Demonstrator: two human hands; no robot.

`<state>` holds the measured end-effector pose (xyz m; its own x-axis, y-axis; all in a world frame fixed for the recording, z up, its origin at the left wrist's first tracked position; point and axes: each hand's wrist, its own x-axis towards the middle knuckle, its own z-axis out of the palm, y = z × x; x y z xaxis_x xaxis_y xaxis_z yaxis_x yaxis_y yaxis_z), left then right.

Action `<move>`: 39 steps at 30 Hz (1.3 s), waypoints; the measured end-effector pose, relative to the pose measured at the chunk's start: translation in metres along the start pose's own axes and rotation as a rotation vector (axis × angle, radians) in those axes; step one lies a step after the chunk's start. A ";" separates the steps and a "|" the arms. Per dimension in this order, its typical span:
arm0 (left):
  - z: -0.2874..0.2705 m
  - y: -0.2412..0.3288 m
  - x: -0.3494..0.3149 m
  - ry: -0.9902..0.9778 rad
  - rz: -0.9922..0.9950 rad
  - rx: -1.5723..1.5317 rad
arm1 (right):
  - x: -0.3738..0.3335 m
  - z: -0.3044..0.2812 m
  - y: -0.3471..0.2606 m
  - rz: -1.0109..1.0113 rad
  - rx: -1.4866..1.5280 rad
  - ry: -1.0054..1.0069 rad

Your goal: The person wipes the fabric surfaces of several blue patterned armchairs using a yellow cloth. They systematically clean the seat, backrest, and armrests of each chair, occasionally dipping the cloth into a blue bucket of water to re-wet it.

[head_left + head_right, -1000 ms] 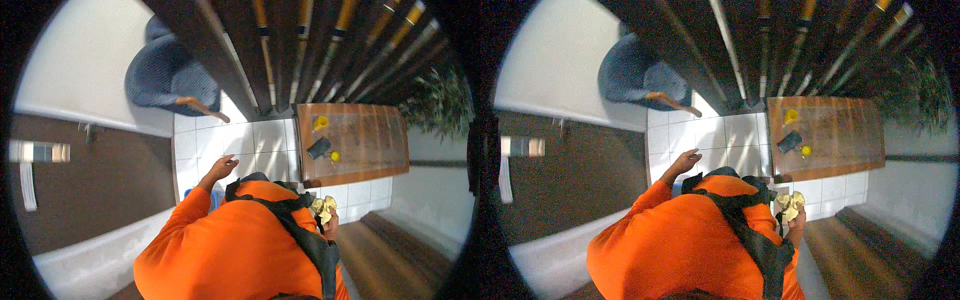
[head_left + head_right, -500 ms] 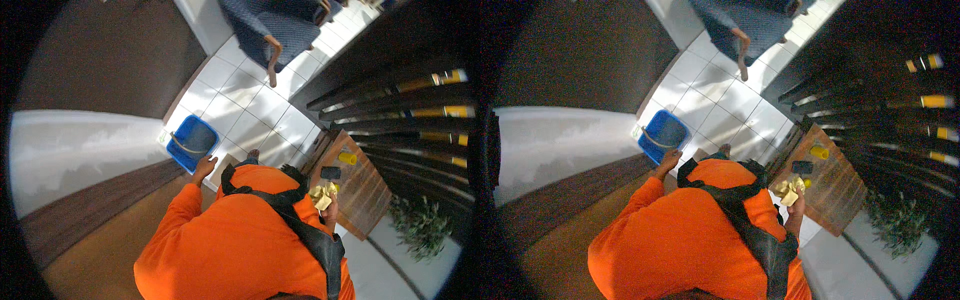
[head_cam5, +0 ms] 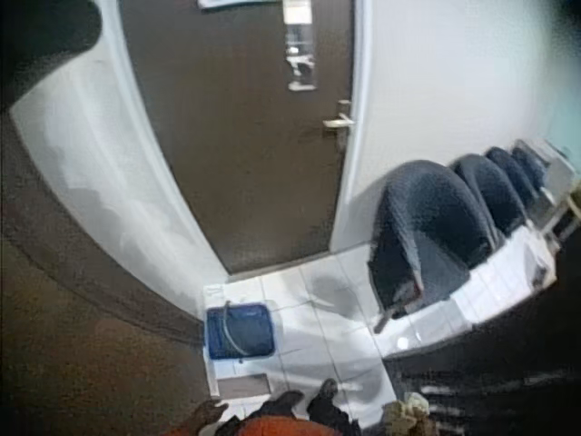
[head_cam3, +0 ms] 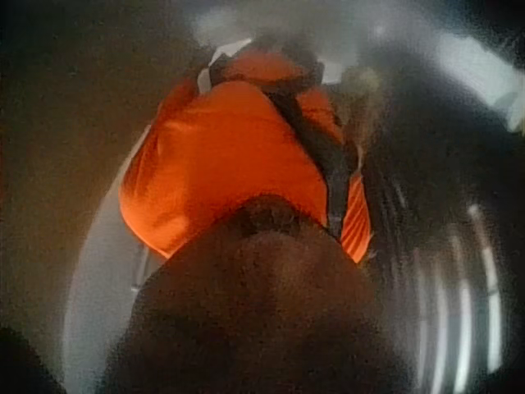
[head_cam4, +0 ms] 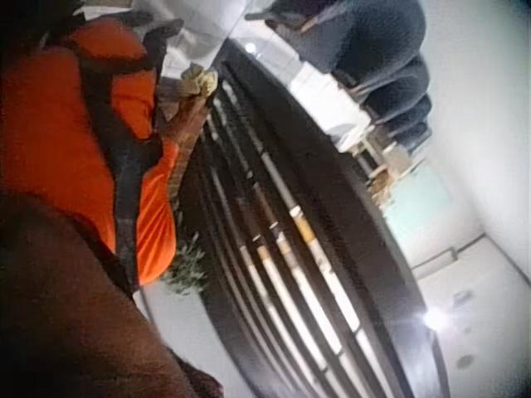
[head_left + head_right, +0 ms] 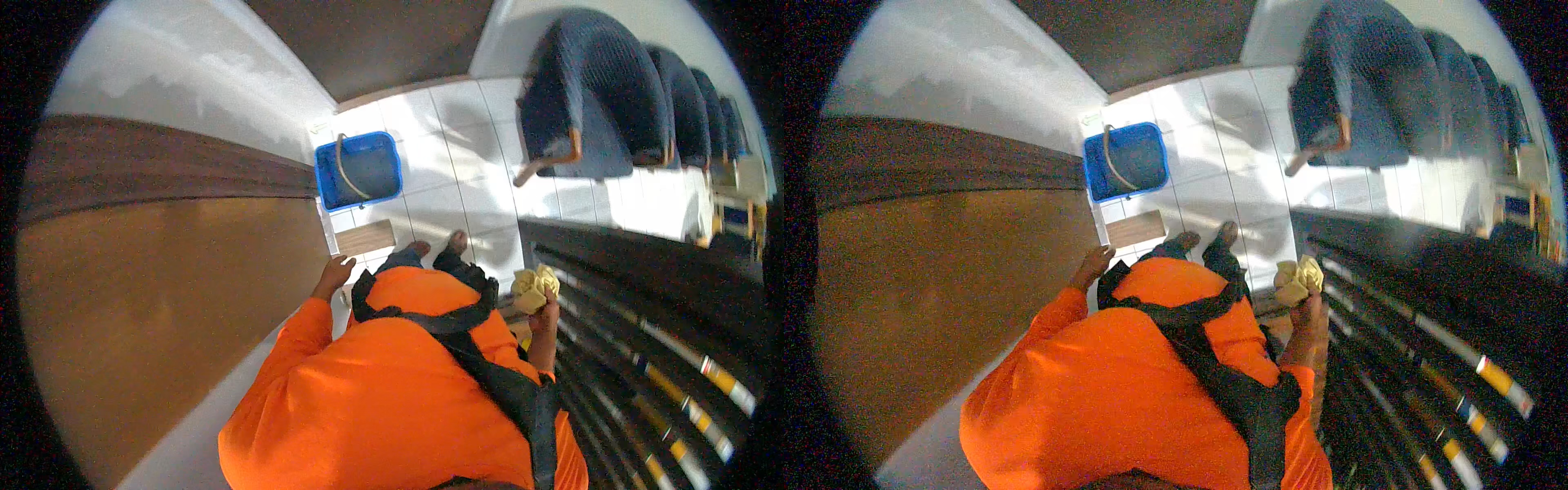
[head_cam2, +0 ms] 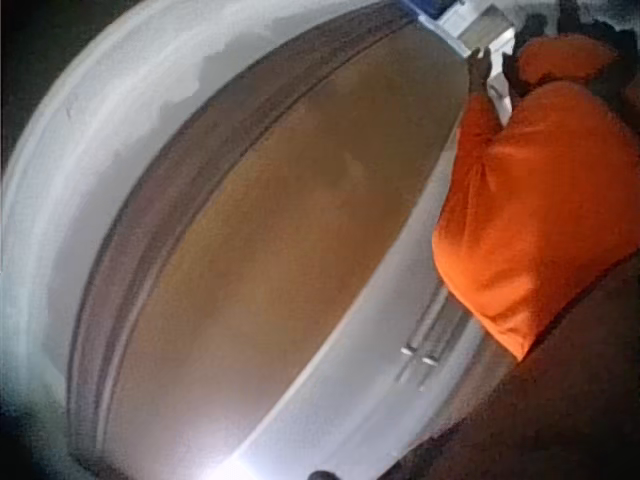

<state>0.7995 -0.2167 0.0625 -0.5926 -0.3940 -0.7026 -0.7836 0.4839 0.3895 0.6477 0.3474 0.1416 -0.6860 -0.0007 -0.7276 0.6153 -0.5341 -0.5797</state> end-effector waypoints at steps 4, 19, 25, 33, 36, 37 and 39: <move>0.034 -0.017 -0.012 0.054 -0.228 -0.416 | 0.069 0.036 -0.026 0.053 0.053 -0.212; 0.070 0.017 -0.062 0.053 -0.401 -0.700 | 0.217 0.248 0.002 0.315 -0.630 -0.485; 0.114 -0.040 0.023 0.079 -0.323 -0.792 | 0.238 0.379 0.079 0.272 -0.842 -0.543; 0.077 -0.003 0.044 0.174 -0.410 -0.652 | 0.308 0.466 0.219 0.337 -1.099 -0.652; 0.090 0.020 0.063 0.214 -0.397 -0.470 | 0.377 0.467 0.283 0.120 -1.490 -0.801; 0.099 0.029 0.070 0.220 -0.422 -0.480 | 0.396 0.463 0.298 -0.040 -1.639 -0.868; 0.118 0.042 0.088 0.298 -0.391 -0.537 | 0.430 0.458 0.319 -0.159 -1.864 -0.957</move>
<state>0.7364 -0.1387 -0.0537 -0.2159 -0.6926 -0.6883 -0.8869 -0.1557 0.4349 0.3708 -0.2107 -0.1884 -0.3236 -0.7078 -0.6279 -0.3045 0.7062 -0.6391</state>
